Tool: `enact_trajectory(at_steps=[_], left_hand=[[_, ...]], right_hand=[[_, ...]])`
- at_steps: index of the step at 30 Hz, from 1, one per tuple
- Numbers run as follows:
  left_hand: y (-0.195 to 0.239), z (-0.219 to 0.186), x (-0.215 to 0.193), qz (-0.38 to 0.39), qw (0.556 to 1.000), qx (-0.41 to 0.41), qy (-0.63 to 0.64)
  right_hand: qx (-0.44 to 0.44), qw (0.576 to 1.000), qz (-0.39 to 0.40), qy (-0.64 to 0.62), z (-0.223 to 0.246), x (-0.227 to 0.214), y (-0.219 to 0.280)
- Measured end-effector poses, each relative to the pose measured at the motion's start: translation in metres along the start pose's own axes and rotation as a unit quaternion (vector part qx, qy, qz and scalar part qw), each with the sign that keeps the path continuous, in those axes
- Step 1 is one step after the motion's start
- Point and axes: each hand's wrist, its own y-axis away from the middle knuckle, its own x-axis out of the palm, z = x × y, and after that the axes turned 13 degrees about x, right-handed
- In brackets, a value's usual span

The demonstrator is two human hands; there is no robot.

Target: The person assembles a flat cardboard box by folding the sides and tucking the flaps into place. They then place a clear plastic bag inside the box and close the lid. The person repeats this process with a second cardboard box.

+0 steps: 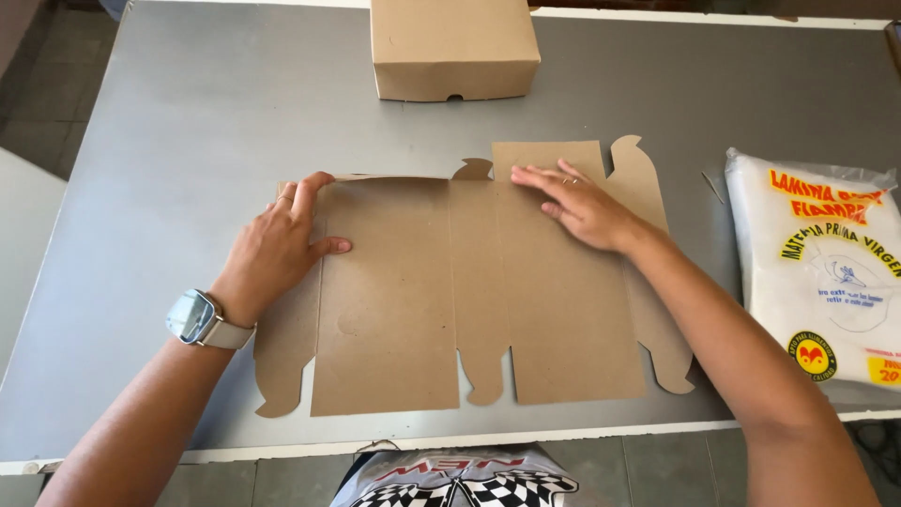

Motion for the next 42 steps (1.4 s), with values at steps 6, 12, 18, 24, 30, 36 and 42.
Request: enact_trajectory(at_steps=[6,12,18,24,30,36,42], left_hand=[[-0.008,-0.034,-0.002,-0.076,0.950,0.024,-0.301],[-0.048,-0.141,0.029,0.027,0.954,0.279,-0.103],[-0.071,-0.146,0.059,0.084,0.958,0.267,-0.061],[-0.064,-0.132,0.077,-0.014,0.962,0.271,0.026],[-0.062,-0.128,0.080,-0.015,0.964,0.263,0.037],[-0.059,-0.125,0.077,-0.048,0.961,0.268,0.051],[-0.059,-0.125,0.078,-0.044,0.954,0.298,-0.003]], right_hand=[[0.192,0.971,-0.006,0.142,-0.042,-0.036,-0.032],[0.182,0.953,0.059,0.235,-0.014,-0.057,-0.059],[0.104,0.979,0.037,0.173,-0.013,-0.052,-0.069],[0.130,0.974,0.089,0.163,0.074,-0.049,-0.017],[0.058,0.986,0.031,0.155,0.022,-0.001,0.018],[0.109,0.977,-0.031,0.182,-0.039,-0.007,0.047],[0.235,0.972,-0.020,0.017,0.000,-0.075,0.070]])
